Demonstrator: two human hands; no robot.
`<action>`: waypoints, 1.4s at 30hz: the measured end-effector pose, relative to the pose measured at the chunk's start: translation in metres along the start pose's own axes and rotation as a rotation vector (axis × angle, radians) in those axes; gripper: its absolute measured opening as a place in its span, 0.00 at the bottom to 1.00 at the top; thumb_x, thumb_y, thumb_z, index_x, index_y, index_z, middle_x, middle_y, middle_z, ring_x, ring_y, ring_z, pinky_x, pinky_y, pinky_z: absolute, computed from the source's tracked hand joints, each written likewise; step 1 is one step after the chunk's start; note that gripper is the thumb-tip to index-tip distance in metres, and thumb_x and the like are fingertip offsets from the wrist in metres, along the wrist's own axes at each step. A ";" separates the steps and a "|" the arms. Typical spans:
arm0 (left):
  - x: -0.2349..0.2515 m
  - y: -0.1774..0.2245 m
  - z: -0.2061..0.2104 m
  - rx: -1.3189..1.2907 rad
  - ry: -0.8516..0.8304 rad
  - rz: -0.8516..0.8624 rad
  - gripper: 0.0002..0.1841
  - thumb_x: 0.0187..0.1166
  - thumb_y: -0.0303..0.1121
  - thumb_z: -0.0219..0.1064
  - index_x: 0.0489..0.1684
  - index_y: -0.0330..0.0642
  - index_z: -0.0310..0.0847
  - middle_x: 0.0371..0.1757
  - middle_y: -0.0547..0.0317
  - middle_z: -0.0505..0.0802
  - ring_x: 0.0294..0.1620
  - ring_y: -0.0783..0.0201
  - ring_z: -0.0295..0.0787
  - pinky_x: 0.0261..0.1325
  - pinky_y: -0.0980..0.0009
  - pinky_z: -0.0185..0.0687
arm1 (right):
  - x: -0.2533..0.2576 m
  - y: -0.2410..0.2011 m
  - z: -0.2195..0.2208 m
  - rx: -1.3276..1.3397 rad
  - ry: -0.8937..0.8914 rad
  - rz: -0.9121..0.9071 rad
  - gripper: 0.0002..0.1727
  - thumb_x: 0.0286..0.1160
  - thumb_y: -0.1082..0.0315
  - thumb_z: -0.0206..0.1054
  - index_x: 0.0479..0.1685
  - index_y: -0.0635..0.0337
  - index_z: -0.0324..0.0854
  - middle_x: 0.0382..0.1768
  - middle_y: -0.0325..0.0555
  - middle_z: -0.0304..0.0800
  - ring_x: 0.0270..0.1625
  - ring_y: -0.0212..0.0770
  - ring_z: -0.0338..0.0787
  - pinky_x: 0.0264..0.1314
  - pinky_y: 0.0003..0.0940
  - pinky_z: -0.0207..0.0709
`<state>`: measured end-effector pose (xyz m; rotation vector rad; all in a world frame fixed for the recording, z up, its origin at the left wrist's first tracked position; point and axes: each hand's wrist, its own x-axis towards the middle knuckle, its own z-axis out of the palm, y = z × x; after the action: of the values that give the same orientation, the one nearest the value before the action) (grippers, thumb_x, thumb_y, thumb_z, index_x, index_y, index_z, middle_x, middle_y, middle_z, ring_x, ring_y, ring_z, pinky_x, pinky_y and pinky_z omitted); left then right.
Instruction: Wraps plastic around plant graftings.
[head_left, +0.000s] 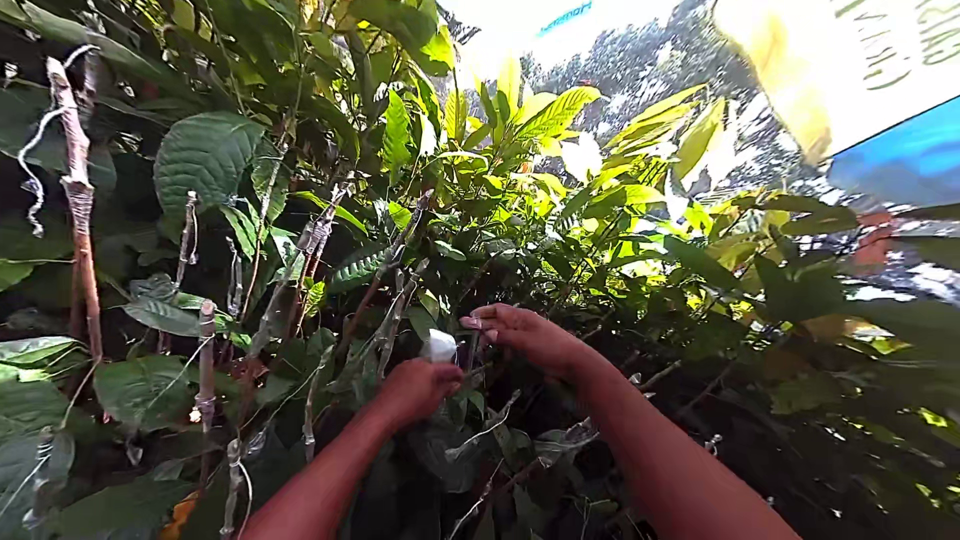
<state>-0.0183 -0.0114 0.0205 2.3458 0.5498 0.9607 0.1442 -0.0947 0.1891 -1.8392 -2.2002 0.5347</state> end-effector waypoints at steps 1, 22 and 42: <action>0.000 -0.002 -0.002 0.000 0.014 0.031 0.17 0.87 0.42 0.62 0.62 0.46 0.90 0.51 0.46 0.96 0.51 0.46 0.94 0.61 0.39 0.83 | 0.004 0.013 -0.001 -0.164 -0.008 0.046 0.22 0.91 0.64 0.55 0.80 0.59 0.72 0.72 0.48 0.85 0.66 0.38 0.88 0.67 0.42 0.81; 0.001 0.009 -0.012 0.007 0.009 -0.015 0.18 0.88 0.46 0.61 0.61 0.46 0.90 0.50 0.48 0.96 0.52 0.47 0.93 0.63 0.39 0.81 | -0.018 0.007 0.031 -0.524 0.089 0.200 0.21 0.84 0.61 0.65 0.73 0.56 0.79 0.57 0.56 0.92 0.64 0.58 0.89 0.70 0.61 0.78; 0.002 0.000 -0.019 -0.237 0.116 -0.029 0.18 0.89 0.45 0.61 0.65 0.47 0.87 0.46 0.59 0.94 0.31 0.69 0.87 0.40 0.64 0.86 | -0.024 0.032 0.033 0.223 0.142 0.069 0.20 0.89 0.55 0.60 0.66 0.60 0.82 0.58 0.44 0.89 0.57 0.32 0.88 0.63 0.33 0.80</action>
<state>-0.0311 -0.0039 0.0325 2.0774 0.4849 1.0903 0.1642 -0.1179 0.1477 -1.7828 -1.9088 0.6150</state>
